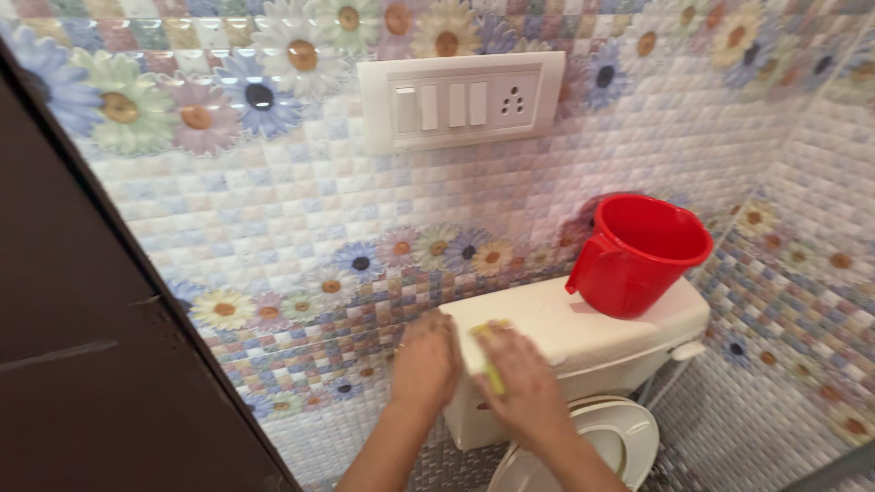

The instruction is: The person pours water from a plastic bottle into a red bucket, then uses a sponge to wipe the exterior of the toilet cistern. The person repeatedly wipes the top, sides, and front of the cistern while holding the bucket.

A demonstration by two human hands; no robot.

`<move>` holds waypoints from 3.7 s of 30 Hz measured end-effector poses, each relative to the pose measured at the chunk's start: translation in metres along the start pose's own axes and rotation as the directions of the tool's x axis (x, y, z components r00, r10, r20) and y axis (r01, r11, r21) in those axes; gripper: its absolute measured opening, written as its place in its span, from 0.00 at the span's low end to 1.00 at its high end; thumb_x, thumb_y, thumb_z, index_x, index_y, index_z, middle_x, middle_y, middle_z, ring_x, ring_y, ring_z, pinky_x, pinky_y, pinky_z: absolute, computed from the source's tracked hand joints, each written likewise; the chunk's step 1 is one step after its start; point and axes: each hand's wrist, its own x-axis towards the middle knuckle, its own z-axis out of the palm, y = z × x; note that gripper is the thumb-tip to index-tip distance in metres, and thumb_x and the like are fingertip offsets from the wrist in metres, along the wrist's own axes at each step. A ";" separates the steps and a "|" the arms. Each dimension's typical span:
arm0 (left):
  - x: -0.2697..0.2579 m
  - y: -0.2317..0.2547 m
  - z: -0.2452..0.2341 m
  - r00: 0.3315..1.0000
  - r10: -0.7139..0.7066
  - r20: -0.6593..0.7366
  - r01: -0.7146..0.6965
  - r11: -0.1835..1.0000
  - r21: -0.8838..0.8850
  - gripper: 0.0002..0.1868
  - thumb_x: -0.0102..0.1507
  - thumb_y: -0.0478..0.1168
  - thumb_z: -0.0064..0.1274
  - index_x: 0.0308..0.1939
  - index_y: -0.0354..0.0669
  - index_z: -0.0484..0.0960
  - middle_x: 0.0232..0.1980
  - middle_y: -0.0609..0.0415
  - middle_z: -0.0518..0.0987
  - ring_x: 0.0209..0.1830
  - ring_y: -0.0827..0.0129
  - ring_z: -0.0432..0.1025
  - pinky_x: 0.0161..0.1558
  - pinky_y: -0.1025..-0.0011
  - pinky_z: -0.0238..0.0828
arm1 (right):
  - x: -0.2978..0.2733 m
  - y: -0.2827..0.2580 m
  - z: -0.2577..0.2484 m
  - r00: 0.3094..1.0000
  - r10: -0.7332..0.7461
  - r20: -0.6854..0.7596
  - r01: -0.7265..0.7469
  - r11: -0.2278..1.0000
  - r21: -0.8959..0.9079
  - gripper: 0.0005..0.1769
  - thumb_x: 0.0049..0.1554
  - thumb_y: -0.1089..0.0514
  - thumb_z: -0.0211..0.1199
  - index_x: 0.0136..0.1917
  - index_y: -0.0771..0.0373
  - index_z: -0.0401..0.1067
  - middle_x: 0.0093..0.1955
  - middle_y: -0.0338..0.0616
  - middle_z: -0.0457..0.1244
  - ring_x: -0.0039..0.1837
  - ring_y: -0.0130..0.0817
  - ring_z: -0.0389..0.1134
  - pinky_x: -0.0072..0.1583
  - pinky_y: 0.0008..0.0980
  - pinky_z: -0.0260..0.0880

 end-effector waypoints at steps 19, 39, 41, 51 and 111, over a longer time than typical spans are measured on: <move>0.019 0.094 0.002 0.850 0.110 0.515 -0.347 0.853 0.390 0.72 0.49 0.70 0.66 0.80 0.38 0.40 0.83 0.41 0.40 0.84 0.52 0.35 0.77 0.45 0.31 | -0.052 0.101 -0.056 0.879 0.404 -0.253 -0.397 0.914 0.081 0.27 0.54 0.71 0.50 0.65 0.61 0.72 0.71 0.52 0.62 0.78 0.49 0.57 0.74 0.45 0.57; 0.030 0.104 0.009 0.830 0.059 0.555 -0.355 0.823 0.443 0.59 0.57 0.78 0.43 0.80 0.50 0.42 0.82 0.39 0.38 0.82 0.46 0.32 0.75 0.43 0.29 | -0.072 0.167 -0.053 0.834 0.437 -0.336 -0.390 0.899 0.201 0.27 0.59 0.72 0.48 0.69 0.58 0.68 0.77 0.46 0.58 0.78 0.44 0.58 0.74 0.40 0.61; 0.032 0.106 0.008 0.834 0.079 0.547 -0.362 0.825 0.434 0.59 0.57 0.79 0.43 0.80 0.50 0.42 0.84 0.39 0.38 0.82 0.47 0.32 0.75 0.43 0.28 | -0.071 0.201 -0.065 0.731 0.586 -0.349 -0.528 0.811 0.253 0.27 0.59 0.72 0.48 0.70 0.60 0.67 0.80 0.48 0.56 0.79 0.47 0.57 0.73 0.40 0.61; 0.032 0.094 0.022 0.888 0.157 0.433 -0.355 0.833 0.425 0.50 0.62 0.77 0.33 0.79 0.54 0.50 0.82 0.42 0.45 0.82 0.48 0.39 0.75 0.44 0.34 | -0.080 0.081 0.026 0.741 0.529 -0.412 -0.438 0.847 0.301 0.29 0.61 0.68 0.53 0.75 0.61 0.65 0.81 0.52 0.54 0.82 0.50 0.53 0.77 0.45 0.55; 0.034 0.101 0.022 0.886 0.126 0.446 -0.364 0.785 0.502 0.56 0.56 0.81 0.39 0.80 0.55 0.50 0.83 0.44 0.44 0.83 0.50 0.38 0.73 0.47 0.32 | -0.054 0.083 0.010 0.569 0.743 -0.354 -0.544 0.662 0.515 0.32 0.63 0.62 0.53 0.79 0.64 0.54 0.85 0.60 0.42 0.84 0.58 0.43 0.76 0.50 0.50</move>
